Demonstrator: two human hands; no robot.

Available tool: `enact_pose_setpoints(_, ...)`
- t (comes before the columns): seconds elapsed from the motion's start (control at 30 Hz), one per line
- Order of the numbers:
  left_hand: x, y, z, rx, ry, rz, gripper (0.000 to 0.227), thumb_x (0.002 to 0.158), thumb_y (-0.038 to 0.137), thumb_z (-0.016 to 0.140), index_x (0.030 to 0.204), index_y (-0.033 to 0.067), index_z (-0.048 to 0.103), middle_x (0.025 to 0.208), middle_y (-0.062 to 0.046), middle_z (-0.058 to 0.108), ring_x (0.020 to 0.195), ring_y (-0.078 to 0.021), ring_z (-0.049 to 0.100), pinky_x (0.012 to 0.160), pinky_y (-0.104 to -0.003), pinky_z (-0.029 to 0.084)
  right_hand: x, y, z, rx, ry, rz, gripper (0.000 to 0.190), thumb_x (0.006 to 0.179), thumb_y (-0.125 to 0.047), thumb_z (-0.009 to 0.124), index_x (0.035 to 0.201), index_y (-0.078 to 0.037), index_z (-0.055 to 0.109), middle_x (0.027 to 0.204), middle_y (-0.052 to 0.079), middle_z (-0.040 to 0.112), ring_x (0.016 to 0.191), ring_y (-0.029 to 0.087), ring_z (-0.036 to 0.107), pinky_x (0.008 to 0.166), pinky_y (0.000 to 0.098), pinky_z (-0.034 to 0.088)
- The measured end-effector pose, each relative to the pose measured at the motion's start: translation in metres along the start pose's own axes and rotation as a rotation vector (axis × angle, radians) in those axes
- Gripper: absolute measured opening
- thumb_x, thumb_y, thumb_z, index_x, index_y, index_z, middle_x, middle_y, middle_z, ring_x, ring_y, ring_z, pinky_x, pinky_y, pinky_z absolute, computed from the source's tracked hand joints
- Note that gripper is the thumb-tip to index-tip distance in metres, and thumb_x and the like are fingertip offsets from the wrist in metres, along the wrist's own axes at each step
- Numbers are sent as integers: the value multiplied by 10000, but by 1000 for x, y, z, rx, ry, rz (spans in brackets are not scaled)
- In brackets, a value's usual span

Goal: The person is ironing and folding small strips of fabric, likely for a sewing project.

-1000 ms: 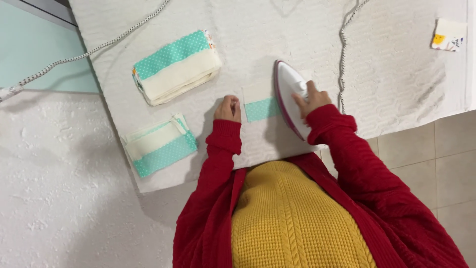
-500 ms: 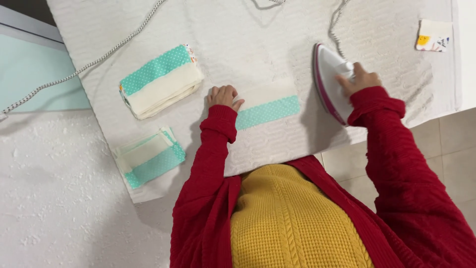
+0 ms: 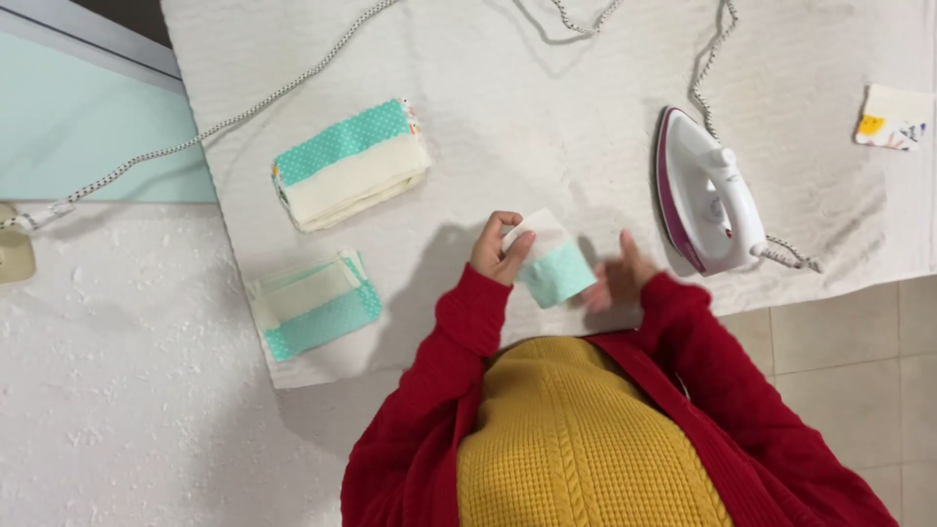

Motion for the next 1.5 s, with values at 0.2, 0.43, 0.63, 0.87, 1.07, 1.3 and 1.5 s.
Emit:
enact_pose_setpoints(0.2,-13,39,4,-712,93,-81,512,983,156,656,1429,47,430,1288,-121,615,1116,-216,656,909,-369,597,-18,-52,160,344,-294,-217,1160,779,-892,394,1583,-66,270,1510,239,487,1331,407,540,1099,533,458)
enact_pose_setpoints(0.43,-45,11,3,-974,140,-116,649,979,143,634,1543,86,318,1401,-156,573,1244,-274,613,1014,-432,569,18,-161,171,63,102,-602,917,856,-452,780,1582,-158,302,1492,157,483,1312,313,517,1062,489,507)
enact_pose_setpoints(0.63,-65,-87,15,-950,76,-340,746,977,168,631,1604,100,234,1481,-156,517,1287,-272,597,1061,-430,515,33,-154,160,-875,647,-552,737,841,-115,853,1466,-184,469,1205,161,706,1101,281,703,936,413,606)
enact_pose_setpoints(0.87,26,-156,-31,-465,-33,-568,619,899,243,749,1418,60,465,1245,-89,632,1091,-239,648,928,-406,559,52,-158,137,-1162,697,-745,801,797,-126,898,1446,-149,430,1145,174,699,1020,303,706,871,397,605)
enact_pose_setpoints(1.07,147,-125,-55,-14,64,-117,528,861,232,817,1295,60,571,1111,-25,712,1010,-192,674,821,-339,565,67,-184,134,-1087,670,-714,610,823,-78,852,1355,-138,561,1052,75,737,930,197,720,848,335,613)
enact_pose_setpoints(1.3,144,-49,-39,677,218,256,331,770,52,847,1066,102,707,940,-45,716,896,-237,668,791,-364,565,55,-189,144,-1089,585,-784,339,844,9,799,1146,-104,696,997,44,720,901,155,712,846,302,616)
enact_pose_setpoints(1.5,112,-7,-37,700,296,498,193,794,-19,798,947,91,759,916,-34,675,876,-242,593,794,-337,514,48,-174,141,-1206,664,-1019,354,826,72,804,1121,-87,690,1008,70,705,916,207,691,826,320,608)
Point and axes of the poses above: each hand's wrist, its own x-axis towards the middle knuckle, its own z-axis out of the palm, y = z × x, the point moved 1 cm from there along x, towards the middle knuckle
